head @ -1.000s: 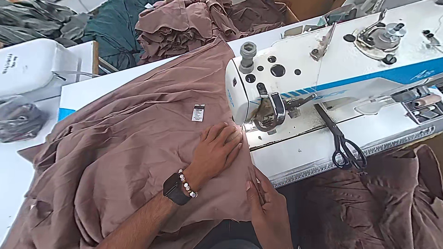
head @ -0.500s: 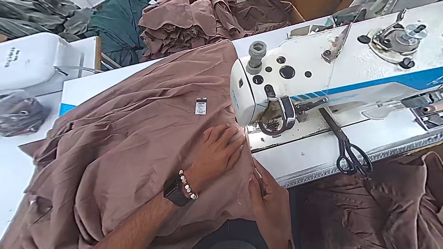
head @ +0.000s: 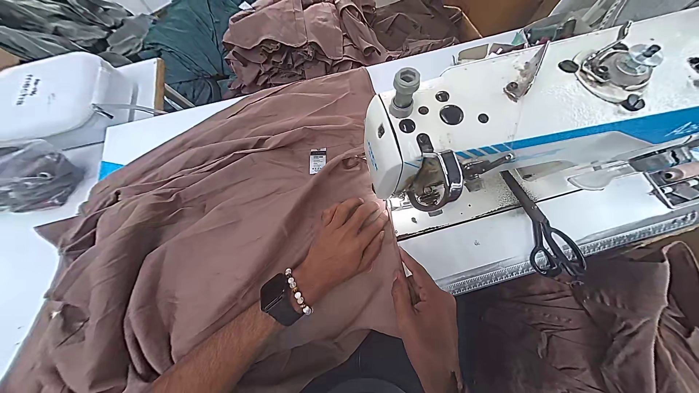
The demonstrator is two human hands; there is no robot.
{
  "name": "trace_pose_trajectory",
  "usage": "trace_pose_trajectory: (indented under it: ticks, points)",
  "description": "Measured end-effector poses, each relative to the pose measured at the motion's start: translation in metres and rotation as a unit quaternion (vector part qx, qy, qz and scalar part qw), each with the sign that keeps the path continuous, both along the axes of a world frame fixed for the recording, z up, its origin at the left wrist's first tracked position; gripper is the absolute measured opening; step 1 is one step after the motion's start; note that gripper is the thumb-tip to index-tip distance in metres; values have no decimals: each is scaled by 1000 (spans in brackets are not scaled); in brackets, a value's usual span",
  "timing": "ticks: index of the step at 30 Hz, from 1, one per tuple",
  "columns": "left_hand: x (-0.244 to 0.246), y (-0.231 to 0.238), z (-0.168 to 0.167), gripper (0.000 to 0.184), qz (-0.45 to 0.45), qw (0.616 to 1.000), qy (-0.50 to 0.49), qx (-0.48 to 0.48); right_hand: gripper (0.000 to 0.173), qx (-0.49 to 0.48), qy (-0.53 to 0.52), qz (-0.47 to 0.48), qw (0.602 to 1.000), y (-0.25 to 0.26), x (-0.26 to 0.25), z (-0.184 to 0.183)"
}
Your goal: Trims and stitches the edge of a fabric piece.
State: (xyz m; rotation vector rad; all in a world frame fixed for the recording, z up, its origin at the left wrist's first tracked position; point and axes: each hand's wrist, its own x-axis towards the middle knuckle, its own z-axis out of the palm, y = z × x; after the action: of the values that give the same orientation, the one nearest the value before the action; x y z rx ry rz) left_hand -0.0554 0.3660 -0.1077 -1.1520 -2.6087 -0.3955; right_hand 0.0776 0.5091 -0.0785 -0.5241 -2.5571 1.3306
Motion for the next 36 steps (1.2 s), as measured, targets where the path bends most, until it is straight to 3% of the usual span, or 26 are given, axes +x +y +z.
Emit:
trace_pose_trajectory:
  ticks: [5,10,15,20,25,30,36]
  points:
    - [30,12,-1,43,83,996,-7,-33,43,25,-14,-4,1000,2,-2,-2]
    - [9,3,-1,40,33,999,-25,-10,42,29,6,2,1000,3,-7,-4]
    - [32,14,0,44,86,995,-35,-21,47,50,-17,3,999,3,-9,-5]
    - [4,1,-2,39,-6,1000,-26,3,46,57,-26,5,998,5,-9,-4]
    - [39,17,-1,46,92,994,-46,-27,44,46,-32,-1,998,4,-6,0]
    - [10,3,-1,41,24,999,-26,-10,44,29,-16,11,999,6,-6,-1]
    - [25,8,-3,42,70,997,-38,-22,46,46,-30,10,998,3,-2,4]
